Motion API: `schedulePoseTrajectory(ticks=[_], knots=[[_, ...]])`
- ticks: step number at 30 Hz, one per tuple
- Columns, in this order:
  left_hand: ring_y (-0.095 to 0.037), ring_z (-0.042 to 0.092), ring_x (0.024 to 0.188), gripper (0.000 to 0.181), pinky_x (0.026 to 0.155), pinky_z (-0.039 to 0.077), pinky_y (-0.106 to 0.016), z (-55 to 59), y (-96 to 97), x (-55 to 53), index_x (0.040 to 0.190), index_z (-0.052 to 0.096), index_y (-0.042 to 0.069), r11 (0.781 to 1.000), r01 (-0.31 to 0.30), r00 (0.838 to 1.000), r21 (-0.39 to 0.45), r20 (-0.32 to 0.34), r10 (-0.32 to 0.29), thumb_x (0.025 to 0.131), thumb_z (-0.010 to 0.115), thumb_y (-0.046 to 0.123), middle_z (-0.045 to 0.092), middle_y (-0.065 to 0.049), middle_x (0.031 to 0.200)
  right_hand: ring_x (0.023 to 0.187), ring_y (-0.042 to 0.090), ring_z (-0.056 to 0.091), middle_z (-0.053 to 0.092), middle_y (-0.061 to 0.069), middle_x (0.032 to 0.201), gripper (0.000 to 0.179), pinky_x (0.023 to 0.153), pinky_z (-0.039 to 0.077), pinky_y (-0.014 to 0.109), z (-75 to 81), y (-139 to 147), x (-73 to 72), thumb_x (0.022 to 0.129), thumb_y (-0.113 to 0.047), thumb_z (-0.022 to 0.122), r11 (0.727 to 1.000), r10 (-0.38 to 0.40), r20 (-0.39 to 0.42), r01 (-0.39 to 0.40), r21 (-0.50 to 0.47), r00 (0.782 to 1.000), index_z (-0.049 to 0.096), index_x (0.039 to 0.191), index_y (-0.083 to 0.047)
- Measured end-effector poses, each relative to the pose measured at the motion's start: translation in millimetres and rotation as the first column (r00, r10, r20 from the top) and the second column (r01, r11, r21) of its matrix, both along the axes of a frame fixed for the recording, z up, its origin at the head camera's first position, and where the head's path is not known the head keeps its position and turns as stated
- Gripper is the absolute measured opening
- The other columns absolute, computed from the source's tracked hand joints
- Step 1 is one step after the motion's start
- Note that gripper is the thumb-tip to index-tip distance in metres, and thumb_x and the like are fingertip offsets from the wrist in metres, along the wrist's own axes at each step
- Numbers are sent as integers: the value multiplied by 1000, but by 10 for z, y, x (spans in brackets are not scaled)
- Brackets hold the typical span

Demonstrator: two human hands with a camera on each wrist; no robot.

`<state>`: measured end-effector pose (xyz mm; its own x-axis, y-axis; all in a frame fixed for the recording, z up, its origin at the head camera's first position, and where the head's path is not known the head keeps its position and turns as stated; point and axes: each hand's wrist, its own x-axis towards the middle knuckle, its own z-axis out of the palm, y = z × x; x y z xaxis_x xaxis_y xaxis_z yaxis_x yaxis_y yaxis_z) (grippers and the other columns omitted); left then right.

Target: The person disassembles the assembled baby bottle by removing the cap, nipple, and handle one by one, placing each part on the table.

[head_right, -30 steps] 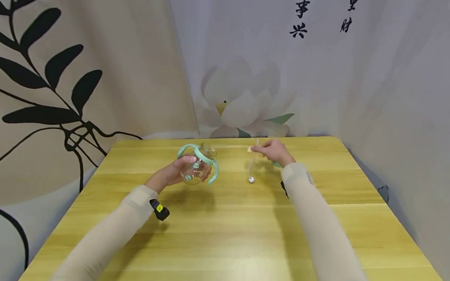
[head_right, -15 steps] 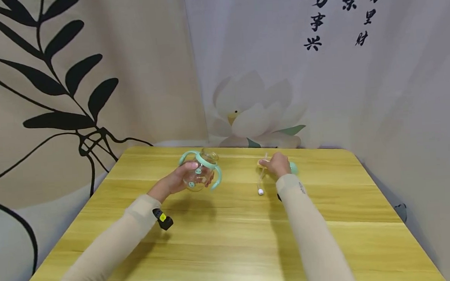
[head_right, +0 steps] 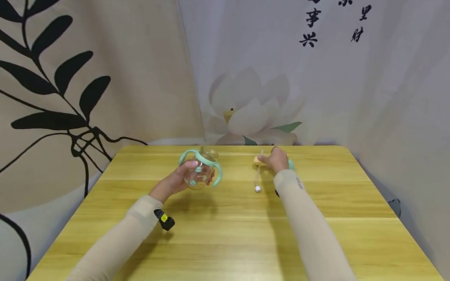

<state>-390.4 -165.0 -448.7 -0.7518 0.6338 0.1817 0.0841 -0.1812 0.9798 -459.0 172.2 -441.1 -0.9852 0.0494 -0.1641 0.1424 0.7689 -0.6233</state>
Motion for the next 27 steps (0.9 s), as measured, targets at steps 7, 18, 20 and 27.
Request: schedulePoseTrajectory(ticks=[7,18,20,27], knots=[[-18,69,91,33,84,57,-34,-53,14,7,103,70,17,1000,4,1000,0,13,-4,98,50,43,73,-1,101,69,25,67,66,7,68,73,105,52,52,-29,34,4,103,-39,71,1000,7,-41,-7,4,999,45,151,10],[-16,67,89,33,81,58,-33,21,104,-22,99,70,17,1000,8,1000,-14,9,-8,96,53,45,72,-2,101,66,28,69,71,14,77,74,75,57,40,265,-11,67,105,-40,67,998,69,-121,-67,21,990,39,156,6],[-16,69,89,33,80,59,-33,32,121,-34,101,71,16,1000,8,1000,-5,9,-8,97,52,43,73,-3,101,61,26,65,70,13,79,76,64,55,37,408,-49,104,105,-43,66,996,84,-169,-83,11,982,37,158,3],[-20,70,92,35,83,63,-42,30,178,-53,110,68,10,998,27,999,51,16,-28,100,46,35,72,-6,102,50,14,43,69,20,106,72,50,40,29,892,-335,398,106,-61,52,926,307,-124,-327,-190,943,47,150,-3]])
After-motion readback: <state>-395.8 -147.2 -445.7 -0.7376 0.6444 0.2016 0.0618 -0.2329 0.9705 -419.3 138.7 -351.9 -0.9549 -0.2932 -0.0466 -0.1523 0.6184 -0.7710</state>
